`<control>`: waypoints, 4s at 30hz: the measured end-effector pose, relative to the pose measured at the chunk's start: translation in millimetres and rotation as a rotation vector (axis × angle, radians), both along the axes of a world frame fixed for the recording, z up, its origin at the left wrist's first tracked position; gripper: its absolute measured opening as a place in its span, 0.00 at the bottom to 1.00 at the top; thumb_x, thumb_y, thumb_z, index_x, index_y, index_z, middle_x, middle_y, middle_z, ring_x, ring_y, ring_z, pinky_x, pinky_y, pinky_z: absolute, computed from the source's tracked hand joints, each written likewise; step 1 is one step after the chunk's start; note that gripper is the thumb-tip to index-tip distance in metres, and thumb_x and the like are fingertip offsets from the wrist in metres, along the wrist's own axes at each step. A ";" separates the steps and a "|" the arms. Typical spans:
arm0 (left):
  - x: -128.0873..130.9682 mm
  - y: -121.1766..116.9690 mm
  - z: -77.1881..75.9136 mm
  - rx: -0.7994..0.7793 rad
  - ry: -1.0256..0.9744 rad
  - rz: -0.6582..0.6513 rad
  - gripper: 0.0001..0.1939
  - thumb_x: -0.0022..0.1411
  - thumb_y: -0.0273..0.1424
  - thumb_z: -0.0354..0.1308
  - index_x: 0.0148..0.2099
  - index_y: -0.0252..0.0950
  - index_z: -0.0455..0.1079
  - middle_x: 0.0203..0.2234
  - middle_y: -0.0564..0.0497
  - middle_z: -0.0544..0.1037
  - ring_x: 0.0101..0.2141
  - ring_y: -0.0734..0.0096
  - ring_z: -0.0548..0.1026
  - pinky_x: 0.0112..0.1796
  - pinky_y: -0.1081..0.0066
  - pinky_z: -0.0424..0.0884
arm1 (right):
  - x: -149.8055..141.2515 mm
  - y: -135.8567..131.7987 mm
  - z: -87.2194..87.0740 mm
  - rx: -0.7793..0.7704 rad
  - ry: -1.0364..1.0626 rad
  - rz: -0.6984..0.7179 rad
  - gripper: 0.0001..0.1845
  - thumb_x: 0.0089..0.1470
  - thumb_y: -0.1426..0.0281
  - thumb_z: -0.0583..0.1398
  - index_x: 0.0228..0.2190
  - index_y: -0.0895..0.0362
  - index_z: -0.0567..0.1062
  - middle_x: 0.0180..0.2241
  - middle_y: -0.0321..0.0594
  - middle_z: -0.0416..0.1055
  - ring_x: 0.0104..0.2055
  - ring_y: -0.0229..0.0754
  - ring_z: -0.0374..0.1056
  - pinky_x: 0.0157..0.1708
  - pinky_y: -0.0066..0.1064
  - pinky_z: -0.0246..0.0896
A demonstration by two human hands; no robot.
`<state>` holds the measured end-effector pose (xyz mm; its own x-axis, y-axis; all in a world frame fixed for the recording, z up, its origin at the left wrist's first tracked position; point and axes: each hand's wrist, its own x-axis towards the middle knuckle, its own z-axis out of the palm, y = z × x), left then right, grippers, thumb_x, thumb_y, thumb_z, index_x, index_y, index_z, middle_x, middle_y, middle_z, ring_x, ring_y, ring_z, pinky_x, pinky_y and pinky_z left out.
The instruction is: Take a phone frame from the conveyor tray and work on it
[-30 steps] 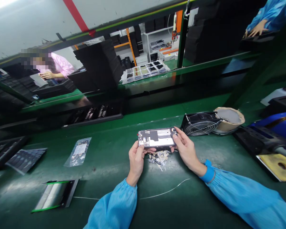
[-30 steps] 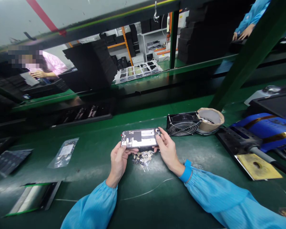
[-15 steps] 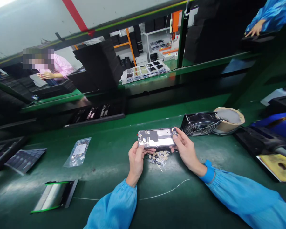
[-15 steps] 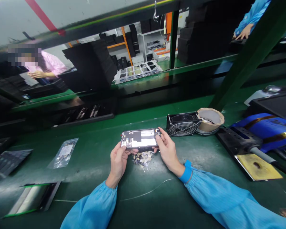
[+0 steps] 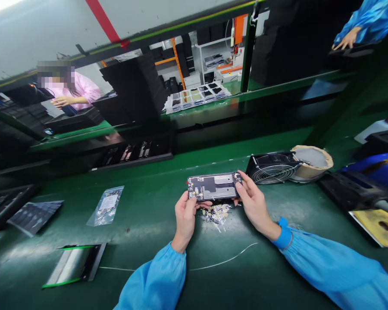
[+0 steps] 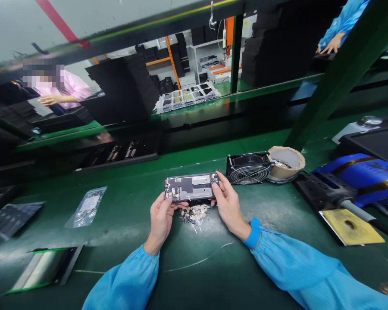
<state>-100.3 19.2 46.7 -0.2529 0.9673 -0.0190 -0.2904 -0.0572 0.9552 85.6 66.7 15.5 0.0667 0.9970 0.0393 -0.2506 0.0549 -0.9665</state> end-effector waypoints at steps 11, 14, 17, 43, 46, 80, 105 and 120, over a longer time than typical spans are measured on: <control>1.2 0.2 -1.7 -0.002 0.008 0.003 0.16 0.59 0.40 0.69 0.42 0.34 0.75 0.28 0.48 0.86 0.28 0.62 0.85 0.31 0.68 0.82 | 0.6 -1.1 2.1 0.058 -0.055 -0.036 0.36 0.61 0.52 0.65 0.64 0.56 0.72 0.37 0.42 0.78 0.25 0.38 0.65 0.20 0.30 0.69; 1.1 -0.1 -1.8 -0.007 0.014 0.004 0.16 0.60 0.40 0.69 0.43 0.33 0.75 0.29 0.48 0.86 0.28 0.62 0.86 0.32 0.68 0.82 | 0.9 -1.5 2.5 0.056 -0.061 -0.042 0.36 0.61 0.52 0.65 0.64 0.56 0.72 0.37 0.42 0.77 0.25 0.38 0.64 0.20 0.31 0.68; 1.2 -0.1 -2.1 -0.008 0.011 0.003 0.16 0.60 0.40 0.69 0.43 0.33 0.75 0.30 0.47 0.86 0.29 0.62 0.86 0.31 0.68 0.82 | 1.0 -2.3 2.4 0.051 -0.055 -0.043 0.37 0.61 0.52 0.65 0.64 0.56 0.72 0.37 0.41 0.77 0.25 0.38 0.64 0.21 0.31 0.68; 1.2 0.8 -1.6 -0.013 0.000 0.001 0.18 0.59 0.41 0.70 0.44 0.34 0.74 0.30 0.48 0.85 0.29 0.62 0.86 0.31 0.68 0.81 | 2.2 -2.6 -0.2 0.059 -0.050 -0.030 0.34 0.63 0.53 0.65 0.65 0.54 0.72 0.39 0.42 0.78 0.27 0.39 0.66 0.22 0.30 0.70; 1.2 1.0 -1.7 -0.018 -0.010 0.009 0.17 0.59 0.40 0.70 0.44 0.34 0.75 0.30 0.49 0.85 0.28 0.63 0.86 0.31 0.68 0.81 | 2.6 -2.8 -0.7 0.057 -0.042 -0.022 0.34 0.63 0.54 0.65 0.65 0.55 0.72 0.41 0.43 0.79 0.27 0.39 0.66 0.22 0.31 0.70; 1.1 1.0 -1.2 -0.019 0.025 -0.008 0.18 0.60 0.41 0.68 0.45 0.34 0.73 0.31 0.45 0.87 0.31 0.55 0.87 0.32 0.63 0.83 | 0.5 -0.5 -4.0 0.047 -0.023 -0.003 0.36 0.63 0.51 0.65 0.65 0.53 0.71 0.44 0.44 0.79 0.28 0.41 0.69 0.22 0.32 0.72; 1.8 0.9 -1.5 -0.007 -0.011 -0.001 0.17 0.60 0.39 0.68 0.45 0.33 0.73 0.32 0.44 0.87 0.30 0.58 0.87 0.31 0.65 0.83 | 1.5 -2.2 0.7 0.044 0.008 -0.002 0.35 0.60 0.54 0.67 0.64 0.55 0.71 0.45 0.44 0.80 0.27 0.38 0.68 0.21 0.31 0.71; 0.8 0.0 -1.5 0.042 -0.057 -0.029 0.14 0.60 0.34 0.64 0.47 0.32 0.75 0.31 0.46 0.86 0.30 0.61 0.86 0.32 0.67 0.82 | 1.8 -1.7 -1.4 0.007 0.025 0.007 0.39 0.58 0.49 0.69 0.64 0.54 0.71 0.46 0.45 0.79 0.32 0.42 0.71 0.21 0.31 0.73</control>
